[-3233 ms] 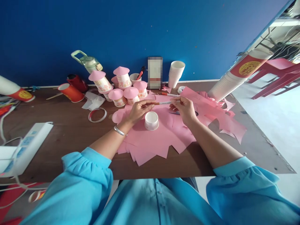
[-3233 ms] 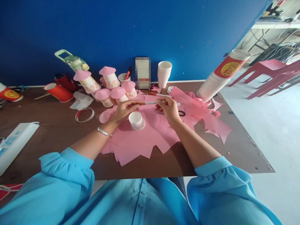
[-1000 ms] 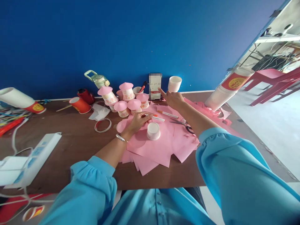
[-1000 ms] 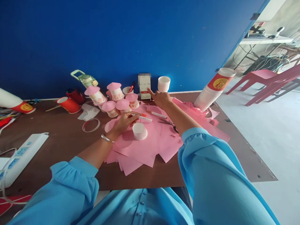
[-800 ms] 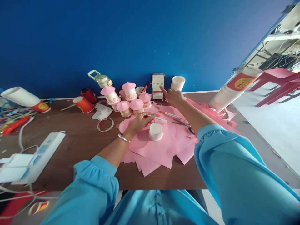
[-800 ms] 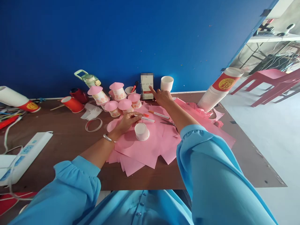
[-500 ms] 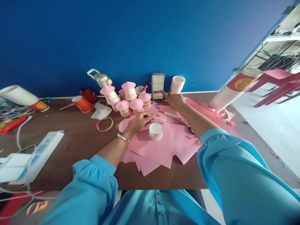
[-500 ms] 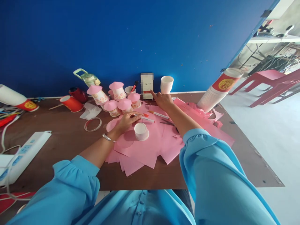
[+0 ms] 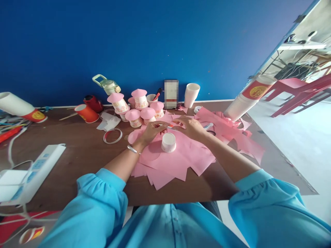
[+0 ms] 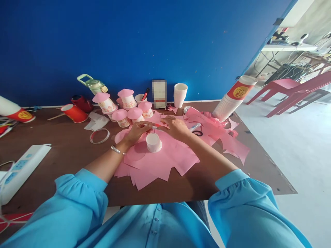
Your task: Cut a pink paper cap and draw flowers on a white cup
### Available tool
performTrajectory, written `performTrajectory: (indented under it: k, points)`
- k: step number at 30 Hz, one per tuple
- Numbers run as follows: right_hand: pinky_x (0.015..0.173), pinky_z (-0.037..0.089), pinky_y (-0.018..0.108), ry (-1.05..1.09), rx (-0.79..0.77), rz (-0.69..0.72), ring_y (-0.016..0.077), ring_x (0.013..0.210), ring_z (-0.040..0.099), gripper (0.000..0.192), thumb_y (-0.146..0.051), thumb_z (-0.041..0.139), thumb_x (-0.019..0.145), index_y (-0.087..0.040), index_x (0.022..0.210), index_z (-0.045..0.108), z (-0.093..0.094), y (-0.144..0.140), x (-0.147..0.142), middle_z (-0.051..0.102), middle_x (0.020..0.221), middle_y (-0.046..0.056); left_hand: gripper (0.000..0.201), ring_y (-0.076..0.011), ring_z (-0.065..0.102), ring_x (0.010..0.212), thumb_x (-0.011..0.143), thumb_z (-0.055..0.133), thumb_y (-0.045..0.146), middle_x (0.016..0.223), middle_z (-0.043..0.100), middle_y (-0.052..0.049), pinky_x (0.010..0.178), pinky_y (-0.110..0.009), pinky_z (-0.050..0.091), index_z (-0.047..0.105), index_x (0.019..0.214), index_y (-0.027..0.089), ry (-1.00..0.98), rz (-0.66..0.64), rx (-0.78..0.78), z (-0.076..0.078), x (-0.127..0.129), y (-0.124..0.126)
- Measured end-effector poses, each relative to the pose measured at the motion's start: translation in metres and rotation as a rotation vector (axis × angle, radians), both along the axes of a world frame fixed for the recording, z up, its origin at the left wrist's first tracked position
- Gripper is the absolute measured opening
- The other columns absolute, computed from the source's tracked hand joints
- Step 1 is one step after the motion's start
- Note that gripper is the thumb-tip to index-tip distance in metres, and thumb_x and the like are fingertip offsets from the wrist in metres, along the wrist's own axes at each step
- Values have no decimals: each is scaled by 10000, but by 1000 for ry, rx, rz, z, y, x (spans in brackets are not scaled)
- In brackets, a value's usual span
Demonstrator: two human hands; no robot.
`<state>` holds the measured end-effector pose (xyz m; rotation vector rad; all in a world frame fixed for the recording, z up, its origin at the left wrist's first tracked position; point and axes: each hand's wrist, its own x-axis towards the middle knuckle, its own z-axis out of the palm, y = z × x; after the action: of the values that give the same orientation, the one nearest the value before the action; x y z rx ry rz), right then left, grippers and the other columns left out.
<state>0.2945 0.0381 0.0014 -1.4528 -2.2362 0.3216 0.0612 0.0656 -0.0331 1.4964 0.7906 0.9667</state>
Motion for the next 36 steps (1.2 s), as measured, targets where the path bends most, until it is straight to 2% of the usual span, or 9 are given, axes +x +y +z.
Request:
performTrajectory:
  k: [3,7,9,13,15,19,24,30,36]
  points:
    - [887,610,384,19,-47,-24,269,1058,791,298,-271,552,1057,-267,1201,812,-8,-10,-1,830,1208,84,395,-132,571,662,809,840,536,708,703,-34,642,-288,454,850,921,157,-4,3,-8,1,1,0]
    - [877,612,354,115,-50,-28,250,1089,784,380,-329,482,1096,-263,1380,725,-15,-19,1,784,1344,93,411,-130,570,654,814,835,550,730,713,-41,635,-290,458,846,913,151,2,11,-3,2,1,-1]
    - [867,604,350,48,4,-39,255,1116,763,433,-313,437,1107,-257,1480,650,-12,-16,3,753,1396,110,415,-130,568,653,825,829,550,733,714,-47,637,-292,460,844,911,145,10,21,-1,5,1,-3]
    - [845,578,391,-502,104,-104,316,1201,693,673,-112,243,1071,-269,1724,279,3,13,5,684,1432,188,413,-132,558,661,842,815,549,723,695,-41,635,-290,457,844,920,144,41,34,9,9,1,-5]
    - [839,568,442,-573,90,-128,353,1123,712,726,-81,241,1046,-252,1747,161,12,36,7,703,1334,226,411,-133,554,662,839,816,548,725,692,-40,622,-288,451,846,937,150,53,23,8,7,1,-4]
    - [811,553,424,-777,46,-197,370,1110,726,788,-133,273,1058,-252,1718,-139,24,77,10,686,1334,251,378,-137,556,647,838,811,536,736,700,-49,566,-282,412,842,928,171,65,19,-9,-4,-1,3]
    - [817,566,455,-825,-5,-180,406,1128,730,791,-291,365,1096,-302,1722,-120,22,101,12,646,1419,275,365,-132,553,645,848,811,528,776,715,-56,541,-272,385,840,947,178,85,18,-32,-9,-2,5]
    - [826,575,456,-832,-14,-186,403,1153,713,835,-274,461,1072,-331,1734,-45,17,110,14,677,1391,248,395,-124,553,634,855,804,542,769,703,-45,545,-265,385,840,987,171,89,1,-46,-15,-3,6]
    - [807,557,426,-837,2,-216,402,1128,721,963,-269,529,1025,-257,1712,-145,19,112,14,698,1344,260,335,-131,560,651,871,803,518,776,708,-39,584,-277,413,842,971,201,87,-5,-26,-20,-5,10]
